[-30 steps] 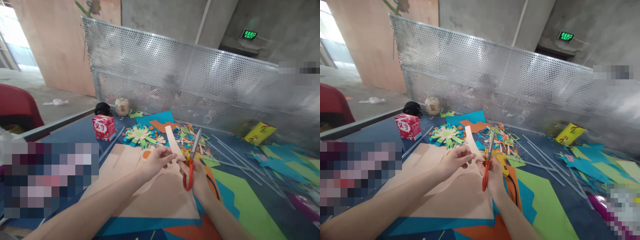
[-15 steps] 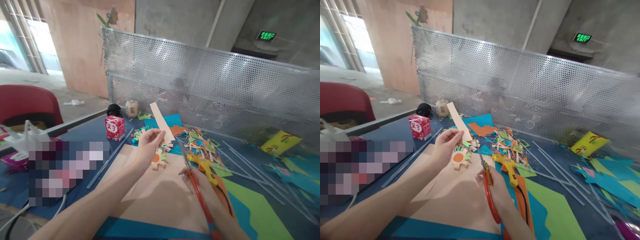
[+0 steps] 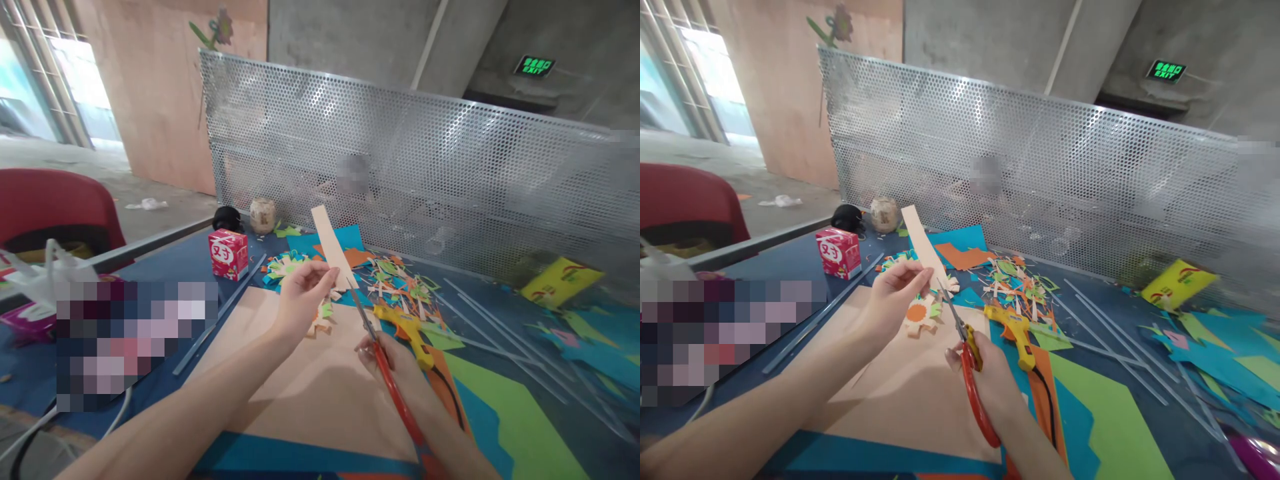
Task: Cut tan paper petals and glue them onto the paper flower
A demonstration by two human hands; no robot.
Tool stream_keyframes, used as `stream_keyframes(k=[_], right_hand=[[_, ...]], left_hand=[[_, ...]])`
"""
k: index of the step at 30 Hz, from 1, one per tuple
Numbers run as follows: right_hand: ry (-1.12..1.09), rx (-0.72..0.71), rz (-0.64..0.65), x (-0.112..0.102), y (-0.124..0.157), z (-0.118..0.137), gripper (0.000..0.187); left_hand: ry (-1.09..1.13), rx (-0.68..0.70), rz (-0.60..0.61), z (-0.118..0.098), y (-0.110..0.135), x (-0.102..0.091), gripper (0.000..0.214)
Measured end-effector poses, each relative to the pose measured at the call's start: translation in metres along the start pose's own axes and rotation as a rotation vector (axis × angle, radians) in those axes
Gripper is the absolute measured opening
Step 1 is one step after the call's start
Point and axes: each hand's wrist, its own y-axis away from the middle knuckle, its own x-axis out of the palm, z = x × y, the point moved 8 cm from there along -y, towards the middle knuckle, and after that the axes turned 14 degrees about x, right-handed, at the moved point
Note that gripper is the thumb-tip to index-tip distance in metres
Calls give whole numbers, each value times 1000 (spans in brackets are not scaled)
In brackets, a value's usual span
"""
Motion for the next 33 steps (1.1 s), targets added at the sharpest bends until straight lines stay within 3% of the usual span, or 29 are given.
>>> stream_keyframes(k=[4, 19, 33], right_hand=[[-36, -18, -15, -1, 1, 1, 23], [-45, 5, 18, 3, -4, -6, 29], [-35, -27, -13, 5, -9, -13, 24]], left_hand=[[-20, -26, 45, -2, 7, 8, 15], [-63, -73, 7, 0, 11, 6, 14], [-59, -33, 21, -1, 10, 6, 14]])
